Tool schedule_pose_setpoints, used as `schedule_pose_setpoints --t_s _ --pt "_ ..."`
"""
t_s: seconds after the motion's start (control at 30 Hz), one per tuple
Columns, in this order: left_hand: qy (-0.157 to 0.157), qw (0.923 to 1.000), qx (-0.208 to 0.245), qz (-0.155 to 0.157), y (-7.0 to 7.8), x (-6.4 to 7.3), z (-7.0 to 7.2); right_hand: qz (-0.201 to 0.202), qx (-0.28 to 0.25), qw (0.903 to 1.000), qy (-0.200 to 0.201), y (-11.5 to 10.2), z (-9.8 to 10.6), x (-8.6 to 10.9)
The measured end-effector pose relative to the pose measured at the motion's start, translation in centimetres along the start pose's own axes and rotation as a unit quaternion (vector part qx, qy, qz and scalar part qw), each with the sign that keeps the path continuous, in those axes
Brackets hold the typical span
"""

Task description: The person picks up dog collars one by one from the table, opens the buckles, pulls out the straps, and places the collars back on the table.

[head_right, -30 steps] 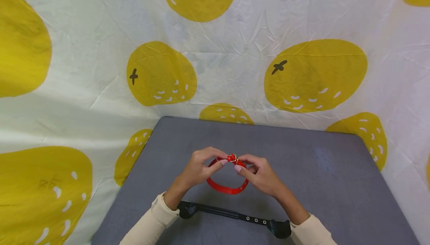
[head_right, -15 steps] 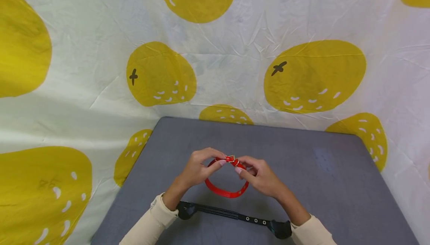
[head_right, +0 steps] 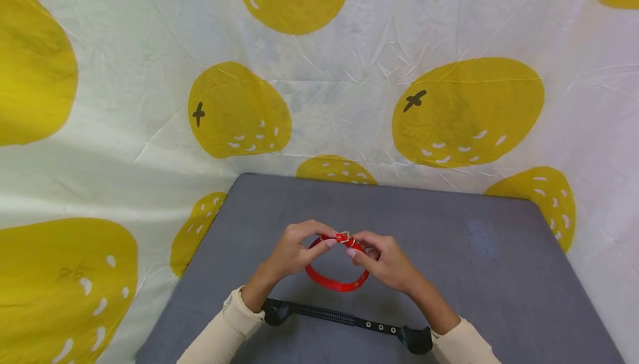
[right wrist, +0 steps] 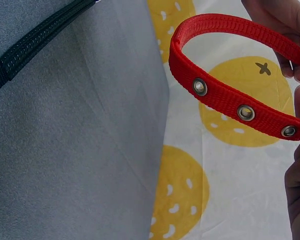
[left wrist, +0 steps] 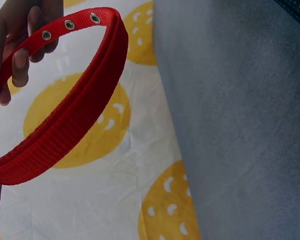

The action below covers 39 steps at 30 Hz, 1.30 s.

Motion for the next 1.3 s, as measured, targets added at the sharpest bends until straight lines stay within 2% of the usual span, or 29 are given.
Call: schedule_pose_setpoints --t_s 0.27,0.9,1.13,1.3 --pt "-0.018 0.9998 0.001 0.003 0.02 0.02 -0.06 0.016 0.005 0.9998 0.005 0.13 0.01 0.12" --pt "-0.054 0.9977 -0.004 0.040 -0.36 -0.12 -0.60 0.033 0.058 0.9977 0.011 0.23 -0.14 0.14" --pt "-0.057 0.9969 -0.005 0.054 -0.16 -0.28 -0.83 0.037 0.066 0.9970 0.016 -0.05 -0.33 0.13" --pt "-0.057 0.9968 -0.017 0.053 -0.21 -0.16 -0.89 0.037 0.070 0.9967 0.022 0.12 -0.26 0.06"
Point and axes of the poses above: each hand's wrist, its own x-axis away from the middle knuckle, its own z-axis out of the back of the hand, y = z × x, the point moved 6 cm from there along -x, towards the middle knuckle, and after that the axes turned 12 degrees about x, right-handed, at the moved point
